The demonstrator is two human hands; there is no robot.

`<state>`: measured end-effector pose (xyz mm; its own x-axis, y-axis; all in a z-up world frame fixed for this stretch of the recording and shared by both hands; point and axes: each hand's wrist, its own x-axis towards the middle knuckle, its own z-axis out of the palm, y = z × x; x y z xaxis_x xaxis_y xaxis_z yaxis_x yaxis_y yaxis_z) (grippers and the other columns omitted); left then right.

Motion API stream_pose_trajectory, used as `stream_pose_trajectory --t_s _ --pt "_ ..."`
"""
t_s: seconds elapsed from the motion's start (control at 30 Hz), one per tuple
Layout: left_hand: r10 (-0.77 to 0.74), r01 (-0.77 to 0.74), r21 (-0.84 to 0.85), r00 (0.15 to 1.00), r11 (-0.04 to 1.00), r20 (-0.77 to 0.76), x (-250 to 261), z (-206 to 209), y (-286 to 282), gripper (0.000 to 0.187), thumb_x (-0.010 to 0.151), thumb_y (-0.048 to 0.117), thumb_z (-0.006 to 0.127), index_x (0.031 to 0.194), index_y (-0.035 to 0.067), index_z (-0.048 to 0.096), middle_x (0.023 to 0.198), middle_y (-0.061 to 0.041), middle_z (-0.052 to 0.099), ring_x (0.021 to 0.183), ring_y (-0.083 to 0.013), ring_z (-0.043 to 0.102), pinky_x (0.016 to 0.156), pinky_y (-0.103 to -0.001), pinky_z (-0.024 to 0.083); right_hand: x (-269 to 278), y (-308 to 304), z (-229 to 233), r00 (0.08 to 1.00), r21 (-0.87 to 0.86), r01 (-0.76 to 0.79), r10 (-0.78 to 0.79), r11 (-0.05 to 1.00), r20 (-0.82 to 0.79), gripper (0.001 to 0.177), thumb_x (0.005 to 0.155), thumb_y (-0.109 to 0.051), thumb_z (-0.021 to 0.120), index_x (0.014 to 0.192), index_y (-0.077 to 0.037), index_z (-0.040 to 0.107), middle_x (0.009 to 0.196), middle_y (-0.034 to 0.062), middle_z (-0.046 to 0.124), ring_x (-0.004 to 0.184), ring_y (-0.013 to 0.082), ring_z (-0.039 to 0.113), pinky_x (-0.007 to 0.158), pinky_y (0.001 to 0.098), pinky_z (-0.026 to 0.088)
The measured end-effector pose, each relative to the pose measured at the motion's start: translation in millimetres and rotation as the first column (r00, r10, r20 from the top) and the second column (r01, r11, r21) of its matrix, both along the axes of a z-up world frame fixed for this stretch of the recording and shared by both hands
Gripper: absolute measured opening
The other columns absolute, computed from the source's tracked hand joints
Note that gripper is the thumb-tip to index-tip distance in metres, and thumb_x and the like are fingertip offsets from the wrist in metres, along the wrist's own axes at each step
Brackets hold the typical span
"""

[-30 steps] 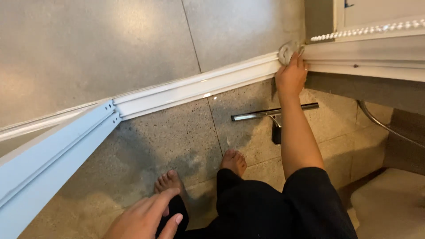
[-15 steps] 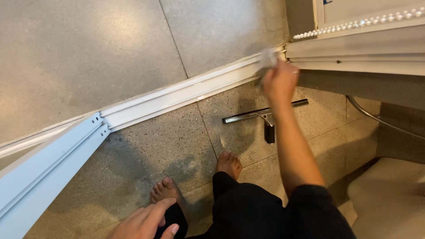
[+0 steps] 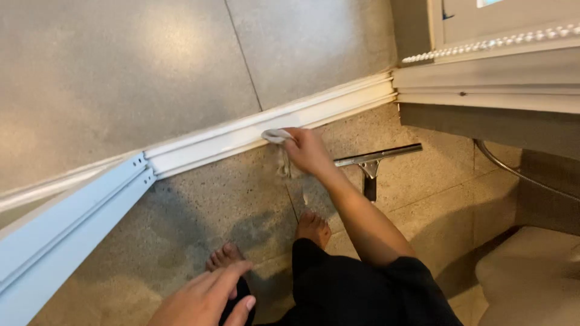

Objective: The person cleans the glass door and floor tracks of a shower or bathroom area using a squeegee and cloth.

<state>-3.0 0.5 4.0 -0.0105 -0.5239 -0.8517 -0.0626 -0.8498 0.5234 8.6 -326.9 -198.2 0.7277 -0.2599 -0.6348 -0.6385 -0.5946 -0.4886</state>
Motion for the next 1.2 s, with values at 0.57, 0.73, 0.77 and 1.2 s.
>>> stream_pose_trajectory --t_s 0.57,0.73,0.77,1.2 --pt "0.139 -0.104 -0.197 0.976 0.975 0.169 -5 28 12 0.056 0.099 0.044 0.055 0.147 0.016 0.048 0.128 -0.021 0.066 0.121 -0.0392 0.062 0.100 -0.051 0.048 18 -108 88 0.911 -0.356 -0.101 0.230 0.929 0.341 0.044 0.097 -0.012 0.055 0.140 -0.014 0.059 0.125 0.0156 0.065 0.082 0.0286 0.069 0.066 0.0408 0.063" --pt "0.196 -0.148 -0.251 0.964 0.956 0.178 -8 30 16 0.054 0.101 0.043 0.056 0.146 0.014 0.049 0.126 -0.021 0.066 0.120 -0.0408 0.062 0.098 -0.053 0.049 22 -78 69 0.395 -0.713 -0.458 0.840 0.531 0.372 0.068 0.082 -0.047 0.076 0.142 -0.020 0.058 0.134 0.0203 0.061 0.124 0.0404 0.058 0.101 0.0590 0.051" --pt "0.196 -0.158 -0.223 0.967 0.962 0.160 -3 35 15 0.055 0.099 0.042 0.056 0.146 0.015 0.049 0.126 -0.020 0.066 0.119 -0.0401 0.062 0.098 -0.052 0.049 22 -68 70 0.336 -0.759 -0.510 0.906 0.404 0.257 0.076 0.073 -0.059 0.075 0.140 -0.027 0.060 0.144 0.0216 0.060 0.130 0.0433 0.054 0.103 0.0622 0.047" --pt "0.219 -0.157 -0.296 0.957 0.942 0.190 -10 41 9 0.054 0.099 0.040 0.058 0.142 0.007 0.051 0.125 -0.017 0.067 0.111 -0.0351 0.066 0.091 -0.050 0.053 51 59 -32 0.483 -0.404 -0.672 0.781 0.621 0.397 0.021 0.103 -0.020 0.066 0.123 -0.014 0.071 0.129 0.0100 0.067 0.112 0.0295 0.069 0.100 0.0393 0.060"
